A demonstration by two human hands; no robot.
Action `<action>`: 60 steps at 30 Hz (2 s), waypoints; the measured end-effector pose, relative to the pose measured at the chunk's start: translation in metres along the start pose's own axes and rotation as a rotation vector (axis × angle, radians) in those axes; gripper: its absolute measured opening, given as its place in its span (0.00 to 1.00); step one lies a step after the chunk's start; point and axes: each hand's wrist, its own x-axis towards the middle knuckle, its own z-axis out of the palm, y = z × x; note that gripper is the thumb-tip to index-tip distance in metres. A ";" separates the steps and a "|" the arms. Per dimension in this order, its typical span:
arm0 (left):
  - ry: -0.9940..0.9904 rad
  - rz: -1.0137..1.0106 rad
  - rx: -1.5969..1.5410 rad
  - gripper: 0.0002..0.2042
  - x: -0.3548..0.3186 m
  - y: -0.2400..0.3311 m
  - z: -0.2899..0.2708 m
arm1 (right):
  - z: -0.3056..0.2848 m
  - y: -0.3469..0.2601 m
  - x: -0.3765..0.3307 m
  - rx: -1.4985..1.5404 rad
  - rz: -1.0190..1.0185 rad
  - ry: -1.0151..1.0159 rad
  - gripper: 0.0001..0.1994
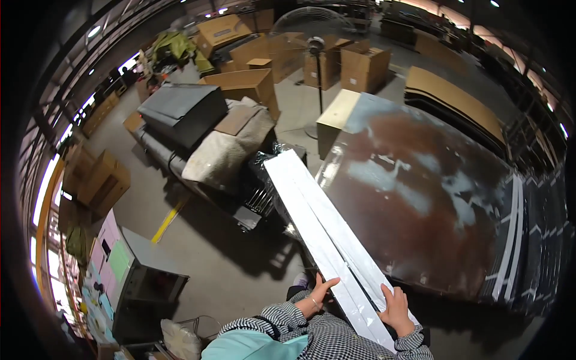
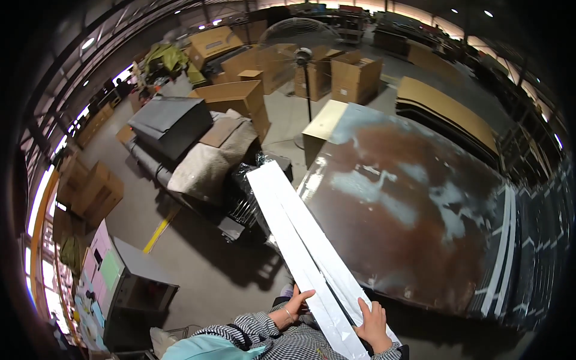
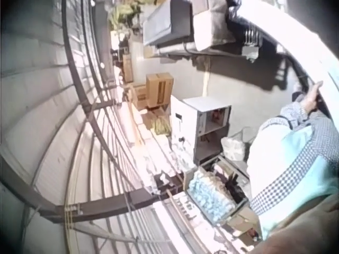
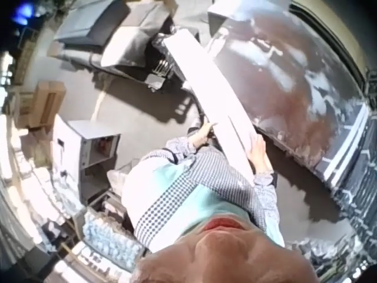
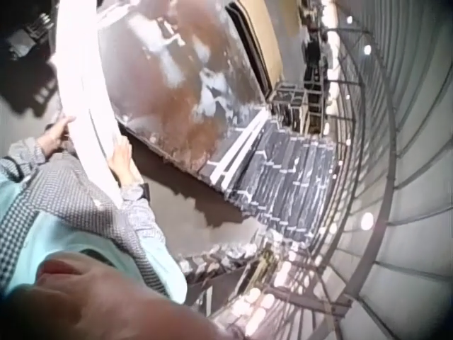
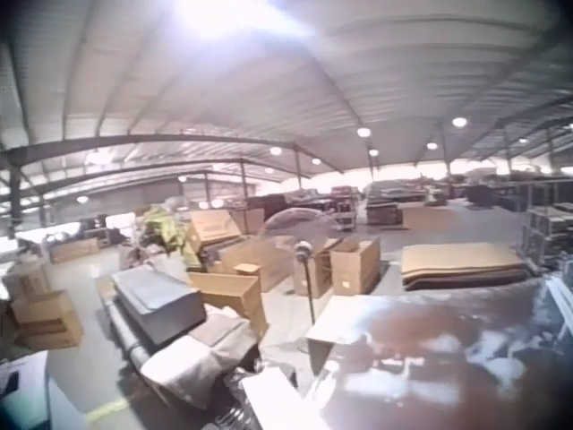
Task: The recorder organizes wrapped metal profiles on a work surface and then uses a black marker to label cardboard boxes in a factory/warehouse setting.
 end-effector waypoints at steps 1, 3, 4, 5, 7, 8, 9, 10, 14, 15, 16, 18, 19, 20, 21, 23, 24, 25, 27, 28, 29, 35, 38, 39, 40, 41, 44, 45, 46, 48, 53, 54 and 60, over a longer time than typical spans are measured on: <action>0.002 0.058 -0.042 0.57 -0.019 0.021 -0.004 | -0.006 -0.014 0.023 -0.020 -0.038 -0.033 0.48; 0.057 0.099 -0.100 0.57 0.001 0.026 -0.042 | 0.002 -0.028 0.066 -0.050 -0.124 -0.067 0.48; 0.099 0.124 -0.131 0.56 0.006 0.035 -0.055 | 0.004 -0.037 0.089 -0.074 -0.179 -0.089 0.48; 0.123 0.135 -0.159 0.55 0.012 0.046 -0.070 | 0.006 -0.048 0.112 -0.075 -0.207 -0.113 0.48; 0.112 0.114 -0.231 0.52 0.014 0.078 -0.093 | 0.009 -0.073 0.155 -0.078 -0.221 -0.133 0.47; 0.090 0.101 -0.262 0.50 0.016 0.095 -0.104 | 0.010 -0.084 0.174 -0.068 -0.220 -0.135 0.45; 0.116 0.110 -0.272 0.51 0.015 0.115 -0.110 | 0.013 -0.093 0.193 -0.077 -0.215 -0.157 0.46; 0.099 0.151 -0.282 0.56 0.024 0.127 -0.126 | 0.017 -0.104 0.214 -0.084 -0.216 -0.178 0.46; 0.117 0.181 -0.376 0.57 0.057 0.169 -0.165 | 0.038 -0.123 0.292 -0.097 -0.309 -0.159 0.47; 0.128 0.207 -0.428 0.57 0.078 0.172 -0.177 | 0.044 -0.123 0.311 -0.101 -0.322 -0.171 0.47; 0.203 0.123 -0.431 0.55 0.103 0.176 -0.191 | 0.049 -0.122 0.331 -0.107 -0.325 -0.175 0.46; 0.242 0.104 -0.417 0.53 0.124 0.209 -0.191 | 0.058 -0.100 0.371 -0.100 -0.372 -0.155 0.46; 0.204 0.159 -0.431 0.51 0.128 0.225 -0.186 | 0.058 -0.098 0.389 -0.181 -0.336 -0.173 0.46; 0.151 0.208 -0.445 0.49 0.133 0.243 -0.186 | 0.061 -0.090 0.409 -0.145 -0.329 -0.207 0.46; 0.234 0.157 -0.488 0.44 0.147 0.251 -0.210 | 0.068 -0.104 0.427 -0.138 -0.375 -0.124 0.45; 0.182 0.269 -0.406 0.35 0.137 0.287 -0.177 | 0.085 -0.086 0.447 -0.080 -0.404 0.149 0.41; 0.157 0.321 -0.611 0.38 0.150 0.293 -0.212 | 0.091 -0.122 0.473 0.007 -0.381 0.238 0.37; 0.298 0.362 -0.559 0.43 0.162 0.282 -0.247 | 0.071 -0.154 0.473 0.048 -0.503 0.295 0.34; 0.290 0.347 -0.429 0.43 0.178 0.288 -0.237 | 0.057 -0.161 0.460 0.108 -0.439 0.409 0.31; 0.317 0.320 -0.409 0.41 0.186 0.293 -0.221 | 0.045 -0.161 0.450 0.148 -0.368 0.372 0.30; 0.297 0.307 -0.394 0.40 0.195 0.292 -0.201 | 0.036 -0.146 0.439 0.158 -0.342 0.375 0.29; -0.042 0.170 -0.344 0.25 0.200 0.208 -0.059 | 0.026 0.027 0.285 0.066 0.134 0.365 0.28; -0.252 0.053 -0.198 0.24 0.183 0.150 0.042 | -0.006 0.145 0.160 -0.058 0.463 0.456 0.28; -0.252 0.032 -0.135 0.25 0.184 0.130 0.061 | -0.042 0.177 0.125 -0.077 0.533 0.447 0.27; -0.268 0.004 -0.067 0.25 0.187 0.108 0.090 | -0.055 0.225 0.078 -0.188 0.541 0.604 0.24; -0.269 -0.015 -0.038 0.24 0.190 0.087 0.111 | -0.074 0.270 0.042 -0.257 0.659 0.712 0.23; -0.241 -0.081 -0.003 0.19 0.211 0.017 0.168 | -0.145 0.415 -0.068 -0.368 0.829 0.915 0.22; -0.289 -0.110 -0.023 0.18 0.234 -0.016 0.176 | -0.157 0.472 -0.105 -0.528 0.917 0.871 0.22; -0.344 -0.157 -0.034 0.17 0.245 -0.041 0.207 | -0.185 0.504 -0.150 -0.334 1.127 0.789 0.25; -0.234 -0.254 0.180 0.16 0.255 -0.089 0.297 | -0.184 0.620 -0.262 -0.657 1.262 0.639 0.37; -0.384 -0.224 0.409 0.19 0.230 -0.151 0.480 | -0.212 0.710 -0.272 -0.298 1.377 0.494 0.57; -0.445 -0.233 0.421 0.19 0.237 -0.165 0.505 | -0.214 0.715 -0.263 -0.162 1.382 0.515 0.60; -0.539 -0.191 0.525 0.24 0.271 -0.207 0.611 | -0.191 0.696 -0.189 -0.081 1.439 0.458 0.49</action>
